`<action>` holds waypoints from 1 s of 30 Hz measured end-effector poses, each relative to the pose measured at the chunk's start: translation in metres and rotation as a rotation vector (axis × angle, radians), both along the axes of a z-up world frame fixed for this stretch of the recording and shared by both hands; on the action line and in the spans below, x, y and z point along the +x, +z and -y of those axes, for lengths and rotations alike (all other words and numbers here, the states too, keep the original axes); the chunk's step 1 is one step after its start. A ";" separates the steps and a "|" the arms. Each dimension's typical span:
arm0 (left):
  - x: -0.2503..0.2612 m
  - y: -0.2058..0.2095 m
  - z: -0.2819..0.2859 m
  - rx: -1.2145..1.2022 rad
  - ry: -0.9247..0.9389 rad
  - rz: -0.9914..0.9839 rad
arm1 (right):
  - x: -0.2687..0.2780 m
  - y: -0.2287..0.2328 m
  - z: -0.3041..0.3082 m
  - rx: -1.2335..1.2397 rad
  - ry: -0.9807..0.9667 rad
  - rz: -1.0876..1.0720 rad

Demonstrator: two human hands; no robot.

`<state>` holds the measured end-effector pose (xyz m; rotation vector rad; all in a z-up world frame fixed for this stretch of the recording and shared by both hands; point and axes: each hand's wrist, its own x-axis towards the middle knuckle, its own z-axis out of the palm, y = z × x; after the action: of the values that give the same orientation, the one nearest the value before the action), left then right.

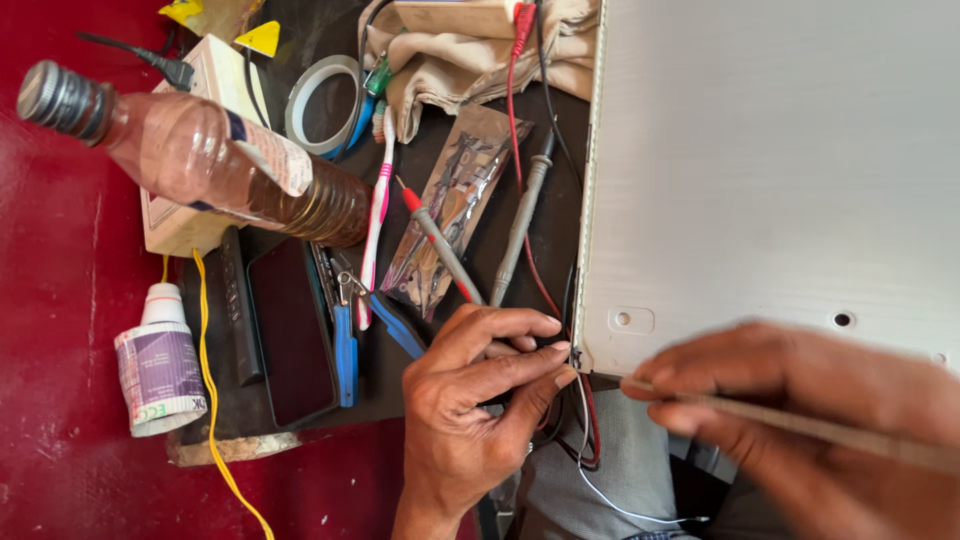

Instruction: The person repairs a white electronic panel by stripping and twisting wires, securing them with a screwdriver, and testing the connection with a multimeter. The person uses pliers, a screwdriver, and a multimeter to complete the repair.

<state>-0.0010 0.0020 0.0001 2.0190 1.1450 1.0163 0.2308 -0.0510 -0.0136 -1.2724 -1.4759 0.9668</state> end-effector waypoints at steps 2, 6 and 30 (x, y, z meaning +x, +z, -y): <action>0.000 0.001 0.000 -0.003 0.004 0.020 | 0.011 0.005 -0.016 -0.062 0.099 0.021; -0.001 0.003 0.001 0.046 -0.001 0.001 | 0.009 0.009 -0.039 -0.234 0.080 0.023; -0.005 0.003 0.002 0.049 -0.008 0.006 | -0.023 0.056 -0.080 -0.490 -0.009 0.268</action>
<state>-0.0058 0.0004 0.0033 2.0552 1.1187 1.0553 0.2083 0.0291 0.0419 -1.8168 -1.4795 1.2379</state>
